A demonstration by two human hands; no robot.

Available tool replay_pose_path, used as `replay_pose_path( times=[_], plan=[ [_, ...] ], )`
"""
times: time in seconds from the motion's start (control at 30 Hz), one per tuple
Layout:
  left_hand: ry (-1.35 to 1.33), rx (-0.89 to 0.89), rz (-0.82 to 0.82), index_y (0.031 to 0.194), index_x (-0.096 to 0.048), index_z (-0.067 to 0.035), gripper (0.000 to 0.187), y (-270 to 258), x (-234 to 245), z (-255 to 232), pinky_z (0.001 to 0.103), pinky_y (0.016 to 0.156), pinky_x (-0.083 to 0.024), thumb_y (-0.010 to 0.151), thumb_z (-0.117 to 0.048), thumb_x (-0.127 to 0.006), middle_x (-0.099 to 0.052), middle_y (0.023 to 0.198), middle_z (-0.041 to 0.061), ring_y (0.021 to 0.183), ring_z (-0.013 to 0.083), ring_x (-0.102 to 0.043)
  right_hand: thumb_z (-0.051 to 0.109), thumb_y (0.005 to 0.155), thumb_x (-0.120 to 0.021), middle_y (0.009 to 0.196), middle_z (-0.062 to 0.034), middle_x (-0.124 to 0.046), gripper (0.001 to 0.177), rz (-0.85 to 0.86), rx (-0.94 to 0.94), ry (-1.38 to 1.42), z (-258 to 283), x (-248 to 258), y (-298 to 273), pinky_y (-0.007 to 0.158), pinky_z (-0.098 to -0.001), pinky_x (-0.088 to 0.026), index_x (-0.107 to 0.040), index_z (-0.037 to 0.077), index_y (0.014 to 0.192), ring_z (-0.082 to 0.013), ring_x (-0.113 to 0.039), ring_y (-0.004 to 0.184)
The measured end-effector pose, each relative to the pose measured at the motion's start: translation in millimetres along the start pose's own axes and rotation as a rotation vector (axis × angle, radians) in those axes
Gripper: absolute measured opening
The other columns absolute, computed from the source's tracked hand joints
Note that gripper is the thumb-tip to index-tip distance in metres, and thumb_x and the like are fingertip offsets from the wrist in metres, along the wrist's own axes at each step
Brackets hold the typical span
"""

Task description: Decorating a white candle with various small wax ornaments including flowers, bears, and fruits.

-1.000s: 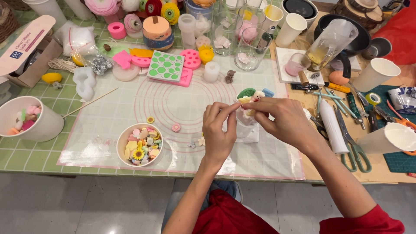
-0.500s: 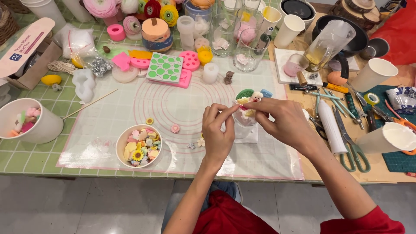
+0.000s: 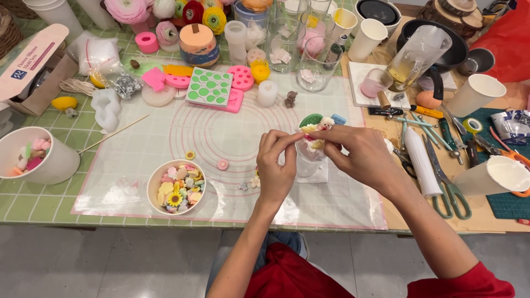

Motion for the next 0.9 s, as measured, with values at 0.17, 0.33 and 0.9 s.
replay_pose_path(
  times=[0.17,0.33,0.9],
  plan=[
    [-0.044,0.043,0.016,0.108,-0.077,-0.009,0.03,-0.5,-1.6,6.2,0.031,0.077,-0.048,0.091,0.008,-0.06,-0.063,0.091,0.003,0.089,0.0185,-0.058,0.008,0.088,-0.065,0.091,-0.0088,-0.077,0.031,-0.001,0.002,-0.006,0.6,0.8,-0.4,0.06,-0.0381,-0.053,-0.079,0.018,0.114,-0.0258,-0.068,0.064],
    [-0.11,0.086,0.007,0.109,-0.077,-0.009,0.03,1.5,0.2,3.0,0.03,0.075,-0.049,0.091,0.007,-0.059,-0.063,0.092,0.003,0.089,0.0176,-0.058,0.002,0.09,-0.063,0.08,-0.0074,-0.071,0.034,-0.108,-0.048,0.123,-6.0,17.5,-8.2,0.056,-0.0313,-0.047,-0.077,0.013,0.118,-0.0165,-0.06,0.058],
    [0.0,-0.07,0.068,0.108,-0.079,-0.012,0.035,-3.2,-6.1,-15.4,0.032,0.075,-0.046,0.085,0.01,-0.063,-0.058,0.1,0.004,0.085,0.0187,-0.051,0.002,0.101,-0.06,0.084,0.0058,-0.056,0.029,-0.537,-0.38,0.644,-92.7,-49.0,-117.0,0.063,-0.0183,-0.041,-0.071,0.002,0.128,-0.0019,-0.048,0.073]
  ],
)
Point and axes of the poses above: each hand's wrist, its own y-axis towards the middle knuckle, its own x-axis out of the back of the hand, z = x × y, the point moved 8 cm from there along y, towards the middle knuckle
